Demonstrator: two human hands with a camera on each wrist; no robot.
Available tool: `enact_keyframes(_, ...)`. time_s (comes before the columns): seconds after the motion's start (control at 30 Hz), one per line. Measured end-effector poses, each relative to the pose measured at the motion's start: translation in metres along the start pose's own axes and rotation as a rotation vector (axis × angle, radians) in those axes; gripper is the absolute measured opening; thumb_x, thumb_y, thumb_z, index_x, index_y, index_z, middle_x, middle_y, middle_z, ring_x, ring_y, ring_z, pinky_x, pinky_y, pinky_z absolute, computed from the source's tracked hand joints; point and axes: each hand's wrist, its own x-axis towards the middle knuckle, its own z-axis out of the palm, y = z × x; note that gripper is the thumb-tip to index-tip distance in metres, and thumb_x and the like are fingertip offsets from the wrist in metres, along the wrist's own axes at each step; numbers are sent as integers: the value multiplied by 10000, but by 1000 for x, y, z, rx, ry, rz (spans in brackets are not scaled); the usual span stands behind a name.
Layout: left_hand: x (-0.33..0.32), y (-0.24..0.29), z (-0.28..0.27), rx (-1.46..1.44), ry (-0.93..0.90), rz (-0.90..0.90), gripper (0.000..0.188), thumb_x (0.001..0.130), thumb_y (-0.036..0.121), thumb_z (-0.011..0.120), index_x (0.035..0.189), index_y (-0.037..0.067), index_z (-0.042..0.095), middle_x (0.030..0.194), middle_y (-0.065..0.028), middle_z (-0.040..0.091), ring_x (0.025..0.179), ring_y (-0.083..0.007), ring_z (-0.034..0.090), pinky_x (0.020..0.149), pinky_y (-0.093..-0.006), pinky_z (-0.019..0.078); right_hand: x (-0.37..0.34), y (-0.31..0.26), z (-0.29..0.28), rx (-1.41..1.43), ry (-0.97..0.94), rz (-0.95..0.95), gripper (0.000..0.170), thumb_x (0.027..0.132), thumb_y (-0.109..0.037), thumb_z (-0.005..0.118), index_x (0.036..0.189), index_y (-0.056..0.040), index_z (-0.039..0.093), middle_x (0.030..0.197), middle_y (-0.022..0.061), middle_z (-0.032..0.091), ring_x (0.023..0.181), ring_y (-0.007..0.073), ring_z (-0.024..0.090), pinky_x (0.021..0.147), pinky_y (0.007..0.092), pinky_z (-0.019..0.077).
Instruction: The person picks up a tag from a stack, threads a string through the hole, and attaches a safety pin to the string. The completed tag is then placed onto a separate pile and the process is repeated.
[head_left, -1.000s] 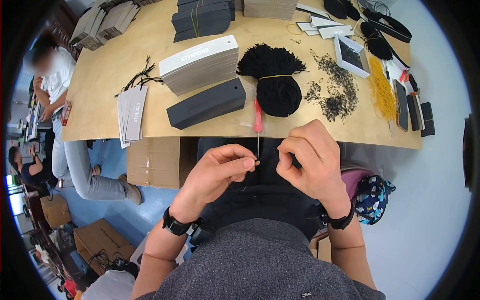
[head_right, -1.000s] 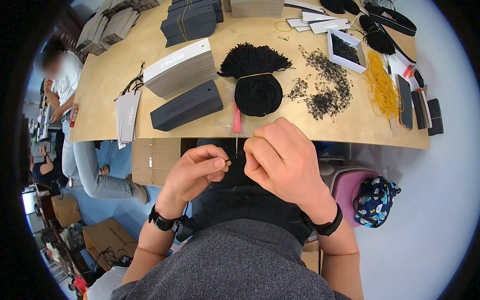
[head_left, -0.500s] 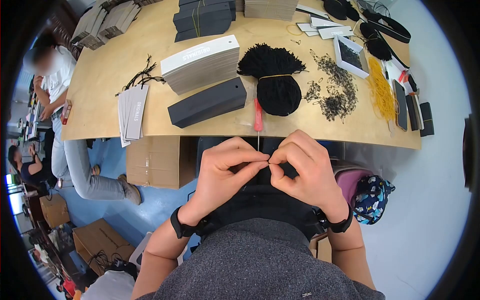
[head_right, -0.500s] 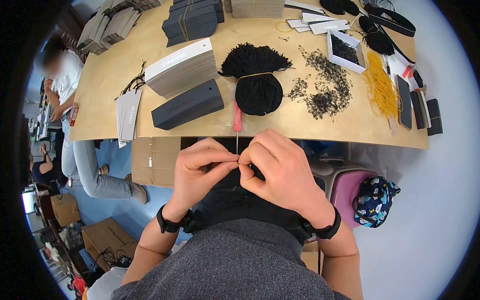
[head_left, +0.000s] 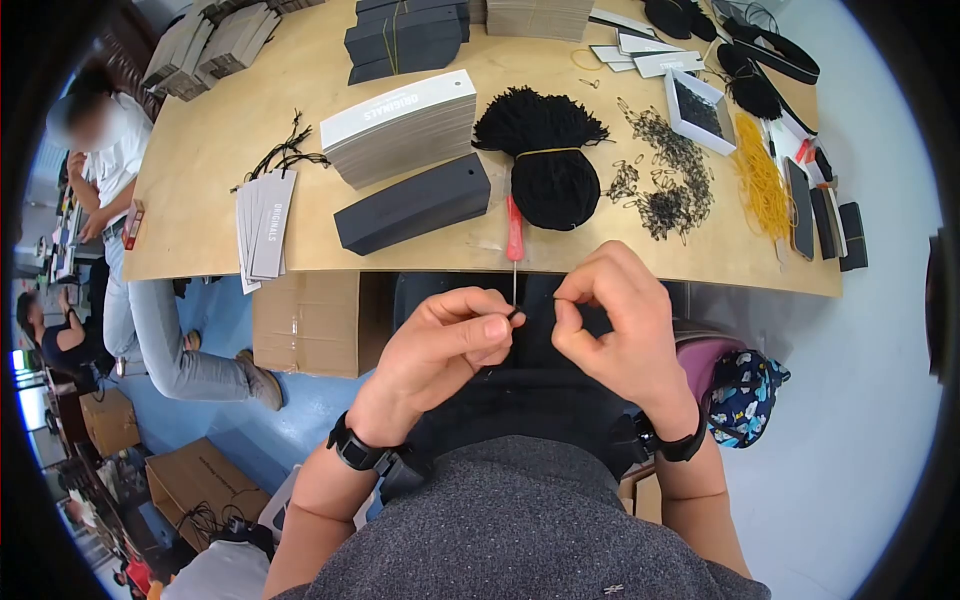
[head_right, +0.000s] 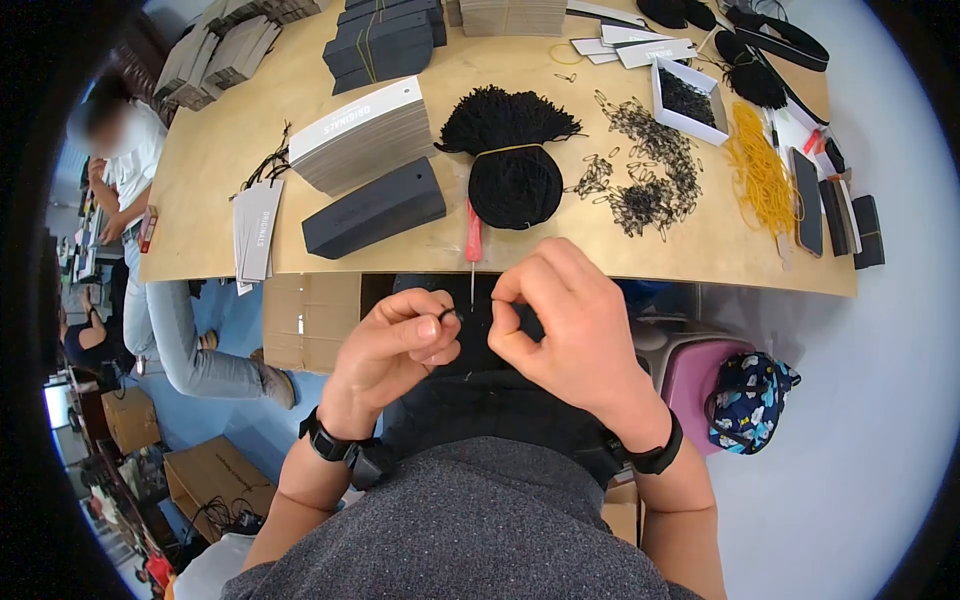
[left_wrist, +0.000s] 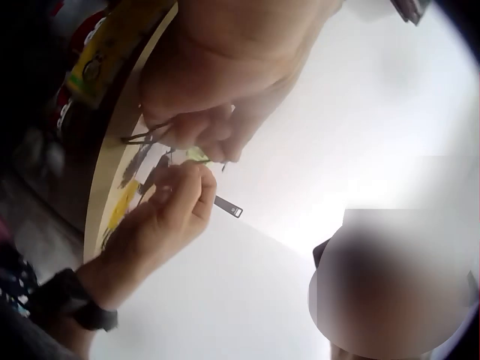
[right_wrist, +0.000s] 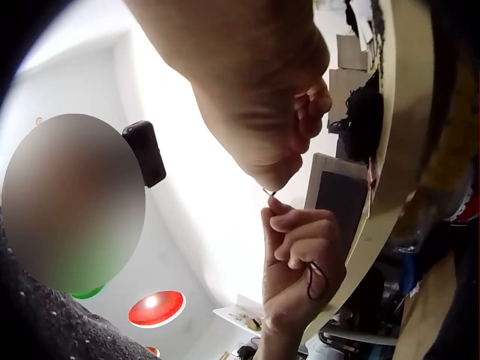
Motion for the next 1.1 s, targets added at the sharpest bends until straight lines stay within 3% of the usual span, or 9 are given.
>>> enact_keyframes(0.13,7,-9,6,-120,98,9,155,896,34,717,1040,-20,729,901,-44,675,690,-95,470,625,-252,391,1,-4,6,-130,-22,-133,229,644,20,717,770,-58,544,753,76,501,680,273,553,580,370,466)
enact_keyframes(0.23,11,-12,8,392,204,257,181,875,25,730,1053,-8,739,857,-49,677,698,-111,526,626,-249,418,-1,-9,5,-141,-51,-140,235,643,13,724,763,-60,535,754,78,500,684,280,556,587,378,472)
enact_keyframes(0.3,10,-7,10,1217,163,545,158,840,-12,735,996,6,753,858,-55,658,754,-138,593,646,-266,455,-3,-9,4,-124,-64,-118,235,646,10,725,763,-59,533,757,79,502,684,280,559,589,379,477)
enact_keyframes(0.4,6,-7,16,1535,151,706,129,802,-30,754,926,4,754,869,-64,660,793,-151,632,677,-274,492,-7,-8,4,-44,-116,-1,204,689,-1,734,786,-44,560,774,82,524,691,285,572,597,376,487)
enact_keyframes(0.53,4,-1,19,1411,197,605,99,835,-10,742,934,-5,733,876,-56,660,806,-144,629,716,-275,503,-1,-20,-1,169,-107,198,173,779,-71,759,826,-31,598,784,92,555,695,285,586,602,369,488)
enact_keyframes(0.6,6,-3,15,922,163,443,110,870,14,726,975,-15,711,878,-47,661,817,-139,625,749,-271,507,-1,-17,-1,152,-49,178,174,801,-96,764,835,-31,606,778,93,559,694,280,590,597,369,480)
enact_keyframes(0.93,2,3,13,768,246,148,165,950,123,682,1041,-11,713,916,-47,722,771,-69,598,693,-219,486,-5,-18,-8,168,-341,297,145,814,-106,755,852,-55,626,789,78,569,704,266,593,601,356,463)
enact_keyframes(1.0,1,7,12,767,224,102,182,958,144,675,1040,-13,715,906,-49,722,775,-70,600,697,-218,484,0,-18,-4,5,-90,26,135,809,-91,751,899,-63,654,844,79,575,733,256,596,593,345,466)
enact_keyframes(1.1,0,10,13,779,191,34,210,968,174,664,1037,-17,719,894,-56,722,792,-71,608,705,-218,479,6,-9,-6,-50,-148,-161,189,790,-71,747,966,-79,679,874,62,568,785,248,595,677,359,472)
